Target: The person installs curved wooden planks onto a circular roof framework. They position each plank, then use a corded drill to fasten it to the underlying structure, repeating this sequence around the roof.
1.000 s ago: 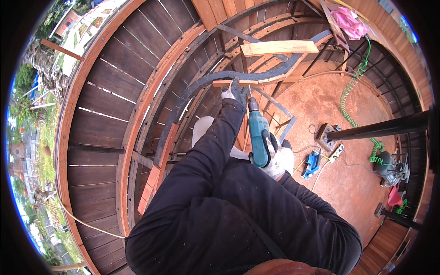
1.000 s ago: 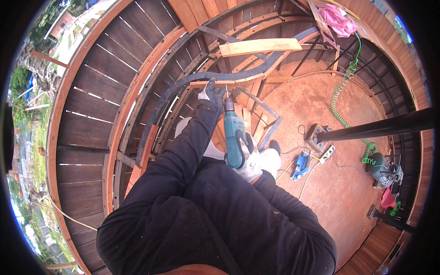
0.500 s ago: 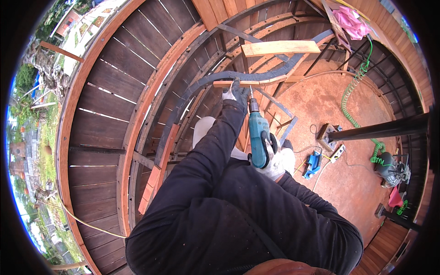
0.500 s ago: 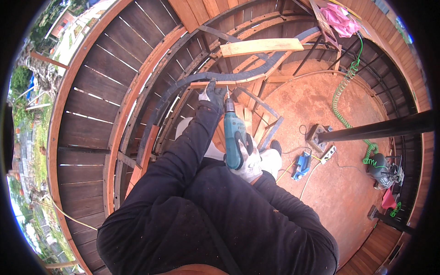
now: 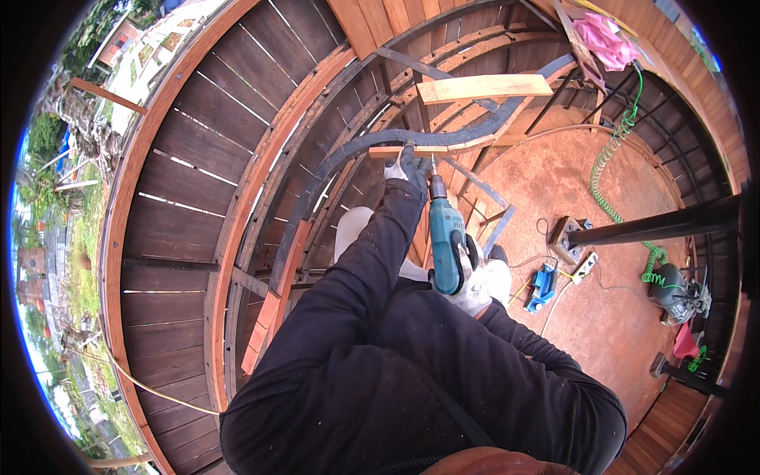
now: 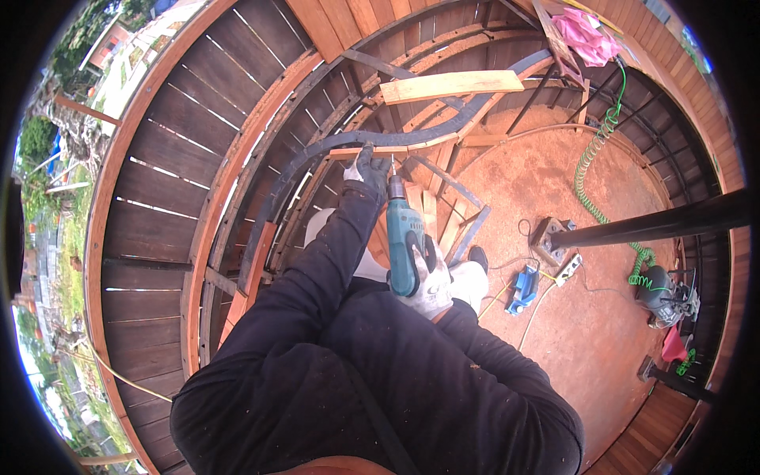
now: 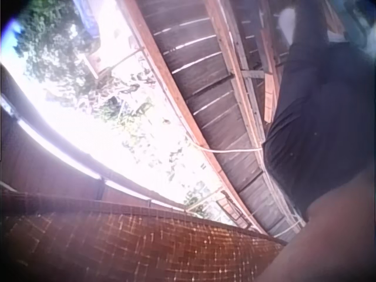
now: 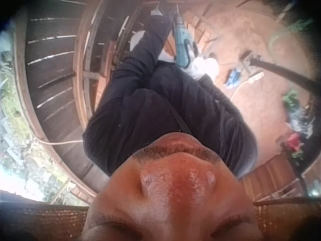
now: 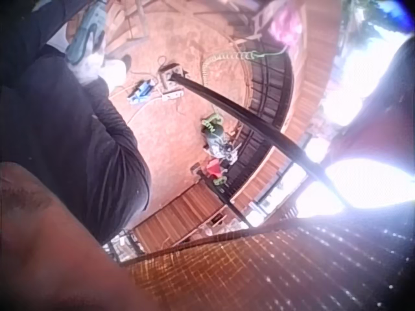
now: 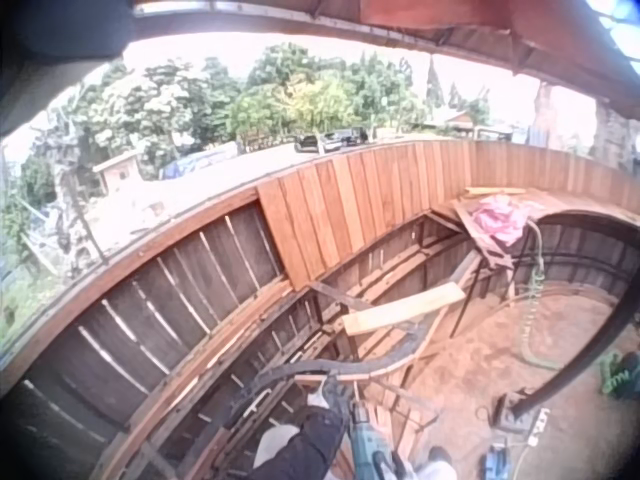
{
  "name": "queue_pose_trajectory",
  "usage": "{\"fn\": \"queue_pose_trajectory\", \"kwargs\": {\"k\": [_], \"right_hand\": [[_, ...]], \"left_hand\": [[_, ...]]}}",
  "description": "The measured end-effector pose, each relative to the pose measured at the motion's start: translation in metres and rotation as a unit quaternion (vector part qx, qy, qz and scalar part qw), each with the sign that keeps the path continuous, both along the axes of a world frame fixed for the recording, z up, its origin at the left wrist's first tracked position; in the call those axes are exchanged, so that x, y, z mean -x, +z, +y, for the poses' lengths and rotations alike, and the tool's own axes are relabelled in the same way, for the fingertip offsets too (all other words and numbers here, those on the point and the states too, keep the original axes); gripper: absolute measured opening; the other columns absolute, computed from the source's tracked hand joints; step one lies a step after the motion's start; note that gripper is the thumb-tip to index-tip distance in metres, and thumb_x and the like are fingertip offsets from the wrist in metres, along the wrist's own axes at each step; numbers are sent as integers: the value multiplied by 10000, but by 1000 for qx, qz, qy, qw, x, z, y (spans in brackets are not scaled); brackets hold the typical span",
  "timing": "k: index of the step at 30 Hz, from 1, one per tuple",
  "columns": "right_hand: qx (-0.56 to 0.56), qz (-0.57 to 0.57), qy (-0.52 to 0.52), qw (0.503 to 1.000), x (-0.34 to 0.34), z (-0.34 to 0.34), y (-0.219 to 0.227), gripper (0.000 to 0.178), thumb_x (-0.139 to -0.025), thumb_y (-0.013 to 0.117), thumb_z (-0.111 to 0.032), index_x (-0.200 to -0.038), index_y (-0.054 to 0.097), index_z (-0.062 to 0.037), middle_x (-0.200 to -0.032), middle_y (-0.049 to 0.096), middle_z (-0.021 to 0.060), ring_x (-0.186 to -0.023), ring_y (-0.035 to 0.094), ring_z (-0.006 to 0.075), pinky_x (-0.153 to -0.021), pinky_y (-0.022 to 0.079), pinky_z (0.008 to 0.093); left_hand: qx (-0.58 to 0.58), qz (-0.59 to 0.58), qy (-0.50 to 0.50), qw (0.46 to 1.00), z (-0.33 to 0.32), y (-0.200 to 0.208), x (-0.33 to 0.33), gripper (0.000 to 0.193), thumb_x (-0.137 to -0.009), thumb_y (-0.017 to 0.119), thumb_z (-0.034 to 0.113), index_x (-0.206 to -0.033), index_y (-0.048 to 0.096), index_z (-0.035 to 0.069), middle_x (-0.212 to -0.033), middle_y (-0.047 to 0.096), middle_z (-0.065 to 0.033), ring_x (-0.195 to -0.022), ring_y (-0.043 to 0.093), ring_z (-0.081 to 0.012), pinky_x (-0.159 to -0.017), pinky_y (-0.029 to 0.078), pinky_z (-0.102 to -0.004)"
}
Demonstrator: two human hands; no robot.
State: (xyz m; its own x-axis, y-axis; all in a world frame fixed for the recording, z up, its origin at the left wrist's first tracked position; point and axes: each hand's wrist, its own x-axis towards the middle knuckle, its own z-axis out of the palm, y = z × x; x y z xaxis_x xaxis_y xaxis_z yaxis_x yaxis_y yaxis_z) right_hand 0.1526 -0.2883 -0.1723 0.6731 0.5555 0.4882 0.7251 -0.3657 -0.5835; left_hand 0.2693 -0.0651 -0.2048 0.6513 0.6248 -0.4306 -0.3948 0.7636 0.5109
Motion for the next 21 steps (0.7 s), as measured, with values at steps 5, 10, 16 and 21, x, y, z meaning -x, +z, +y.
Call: {"fn": "queue_pose_trajectory", "kwargs": {"k": [5,10,16,21], "right_hand": [[19,22,-12,1000,0,1,2,774,-686,754,-257,-1367,439,-66,-1280,450,332,-1097,535,486,-869,491,534],[10,4,-15,1000,0,2,-1,780,-681,753,-267,-1363,448,-43,-1269,457,336,-1096,536,484,-872,490,530],[19,6,-11,1000,0,1,-2,757,-690,764,-295,-1330,458,-33,-1270,456,341,-1108,520,505,-885,476,548],[23,25,1,999,1,0,2,819,-700,780,-308,-1366,379,-50,-1312,424,327,-1136,491,515,-896,468,558]], "left_hand": [[-6,1,5,1000,-1,4,-1,401,-906,627,94,-1261,460,8,-1219,551,-184,-1123,571,-319,-972,500,-461],[-14,-3,10,1000,-2,4,1,377,-904,629,92,-1237,473,11,-1189,564,-180,-1111,580,-315,-954,517,-466],[-10,28,6,1000,2,-4,-2,389,-898,644,106,-1237,471,25,-1140,579,-160,-1057,591,-314,-909,523,-465],[-9,16,6,1000,2,-8,-2,389,-897,649,120,-1232,470,33,-1115,584,-154,-1032,591,-305,-910,514,-473]]}}
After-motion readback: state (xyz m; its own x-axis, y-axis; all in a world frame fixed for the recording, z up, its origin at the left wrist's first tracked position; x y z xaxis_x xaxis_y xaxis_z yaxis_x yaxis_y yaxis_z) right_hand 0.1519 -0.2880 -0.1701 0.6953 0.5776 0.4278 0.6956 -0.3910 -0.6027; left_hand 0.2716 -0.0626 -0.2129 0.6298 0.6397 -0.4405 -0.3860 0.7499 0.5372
